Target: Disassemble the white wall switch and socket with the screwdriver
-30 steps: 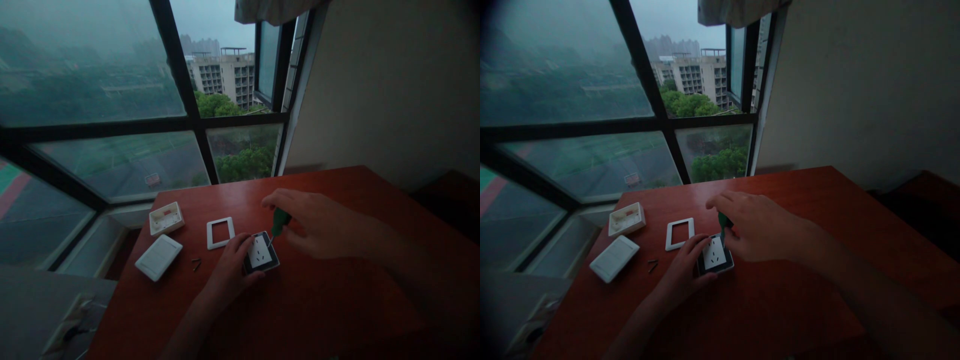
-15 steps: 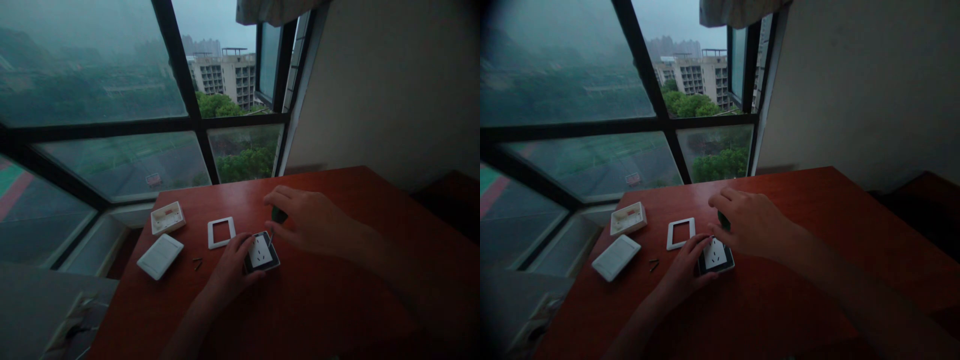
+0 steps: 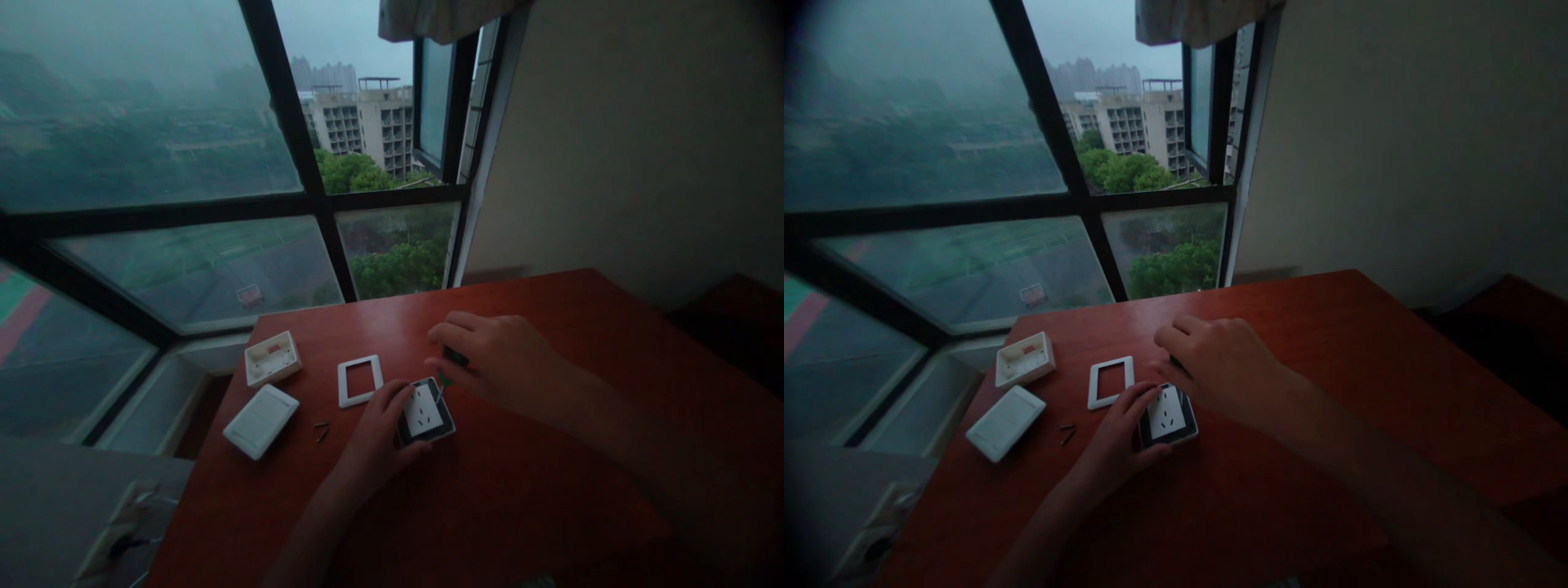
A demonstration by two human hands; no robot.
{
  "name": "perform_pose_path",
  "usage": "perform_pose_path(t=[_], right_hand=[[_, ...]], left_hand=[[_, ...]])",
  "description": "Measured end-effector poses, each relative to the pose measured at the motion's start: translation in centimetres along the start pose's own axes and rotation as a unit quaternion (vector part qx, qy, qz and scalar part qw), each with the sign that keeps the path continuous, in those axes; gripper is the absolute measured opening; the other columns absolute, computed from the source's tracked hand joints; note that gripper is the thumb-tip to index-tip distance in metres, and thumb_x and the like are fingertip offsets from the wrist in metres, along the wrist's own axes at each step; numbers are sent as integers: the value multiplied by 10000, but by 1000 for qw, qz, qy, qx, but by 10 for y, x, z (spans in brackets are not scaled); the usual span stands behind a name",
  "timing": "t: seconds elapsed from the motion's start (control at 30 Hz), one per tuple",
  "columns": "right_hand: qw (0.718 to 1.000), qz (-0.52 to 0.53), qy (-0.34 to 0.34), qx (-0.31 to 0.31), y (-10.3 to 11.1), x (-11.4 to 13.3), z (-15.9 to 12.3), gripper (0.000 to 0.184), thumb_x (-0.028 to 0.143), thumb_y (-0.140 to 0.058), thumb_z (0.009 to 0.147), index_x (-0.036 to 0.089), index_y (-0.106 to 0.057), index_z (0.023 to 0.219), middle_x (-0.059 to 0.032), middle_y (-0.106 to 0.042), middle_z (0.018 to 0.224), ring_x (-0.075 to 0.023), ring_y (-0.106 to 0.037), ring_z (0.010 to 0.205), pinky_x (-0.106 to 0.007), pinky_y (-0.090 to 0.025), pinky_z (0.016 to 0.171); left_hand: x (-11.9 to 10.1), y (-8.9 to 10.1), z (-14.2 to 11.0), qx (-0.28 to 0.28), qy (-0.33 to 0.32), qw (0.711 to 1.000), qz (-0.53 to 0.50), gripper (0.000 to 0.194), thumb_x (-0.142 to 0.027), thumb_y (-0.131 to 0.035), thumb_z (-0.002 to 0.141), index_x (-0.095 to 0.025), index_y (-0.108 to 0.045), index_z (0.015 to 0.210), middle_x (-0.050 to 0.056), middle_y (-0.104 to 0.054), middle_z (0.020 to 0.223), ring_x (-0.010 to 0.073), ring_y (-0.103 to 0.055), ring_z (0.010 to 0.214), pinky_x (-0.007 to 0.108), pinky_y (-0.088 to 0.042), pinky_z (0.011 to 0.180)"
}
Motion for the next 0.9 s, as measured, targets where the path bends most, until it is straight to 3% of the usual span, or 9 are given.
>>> perform_pose_path(t=[0.07, 0.17, 0.3, 0.37, 0.47, 0.57, 0.73, 0.83, 0.9], right_hand=[[1000, 20, 4, 4, 0, 1, 0, 173, 231, -494, 890, 200, -588, 1032, -47, -646, 1001, -177, -600, 776, -297, -379, 620], [999, 48, 17, 4, 6, 4, -1, 364, 137, -553, 775, 191, -546, 1135, -71, -614, 1129, -200, -593, 910, -295, -400, 673], [1000, 21, 12, 10, 5, 2, 0, 192, 285, -529, 879, 199, -597, 1037, -71, -640, 1055, -206, -605, 858, -296, -382, 625], [1000, 9, 9, 9, 2, 0, 1, 214, 343, -457, 939, 201, -616, 965, -54, -656, 975, -187, -607, 781, -293, -366, 602], [1000, 26, 17, 0, 1, 1, 1, 170, 232, -484, 897, 195, -603, 1013, -46, -658, 990, -184, -611, 805, -294, -379, 633], [998, 54, 23, -9, 5, 4, 1, 359, 164, -562, 788, 184, -550, 1147, -66, -637, 1112, -212, -605, 940, -298, -405, 688], [1000, 12, -8, 12, 4, 0, 4, 237, 326, -500, 914, 193, -608, 1078, -66, -682, 985, -214, -629, 831, -306, -406, 639], [999, 40, -2, 12, 3, -1, 4, 257, 217, -503, 886, 180, -596, 1123, -77, -673, 1057, -208, -630, 867, -316, -434, 700], [997, 70, 19, 17, 5, 0, 1, 391, 123, -538, 793, 176, -560, 1180, -83, -638, 1138, -209, -617, 927, -320, -448, 742]], left_hand=[[0, 0, 0, 4, 2, 1000, 0, 798, -255, -807, 691, -264, -402, 1378, 102, -404, 1421, 313, -430, 1286, 498, -401, 1064], [1, 0, 0, 3, 0, 1000, -1, 797, -266, -805, 692, -255, -402, 1379, 109, -403, 1419, 316, -426, 1289, 498, -397, 1067], [1, 0, 1, 2, 0, 1000, -4, 804, -247, -811, 684, -256, -404, 1378, 104, -402, 1422, 311, -431, 1285, 490, -396, 1070], [0, 1, 1, 1, -1, 1000, -6, 794, -234, -809, 686, -258, -409, 1371, 100, -408, 1417, 307, -430, 1288, 484, -396, 1071], [-3, 2, 2, 0, -2, 1000, -10, 787, -227, -811, 684, -260, -412, 1363, 101, -419, 1404, 305, -437, 1282, 485, -399, 1067], [-3, 2, 2, 3, -4, 1000, -16, 784, -233, -817, 682, -247, -416, 1356, 107, -420, 1400, 297, -447, 1272, 470, -405, 1065], [-2, 3, 2, 3, -1, 1000, -16, 787, -229, -813, 684, -258, -414, 1361, 103, -423, 1401, 302, -453, 1271, 479, -414, 1056], [-2, 3, 2, 3, 1, 1000, -18, 783, -240, -813, 680, -265, -421, 1358, 104, -428, 1399, 315, -455, 1270, 501, -418, 1046], [-2, 3, 2, 2, 0, 1000, -19, 779, -247, -810, 683, -261, -421, 1359, 108, -429, 1397, 316, -459, 1266, 503, -419, 1044]])
Point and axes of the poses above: each hand's wrist, its own z-axis towards the middle knuckle, its own y-axis out of the back of the hand, x = y × z, the point moved 6 cm from there along z, towards the middle knuckle
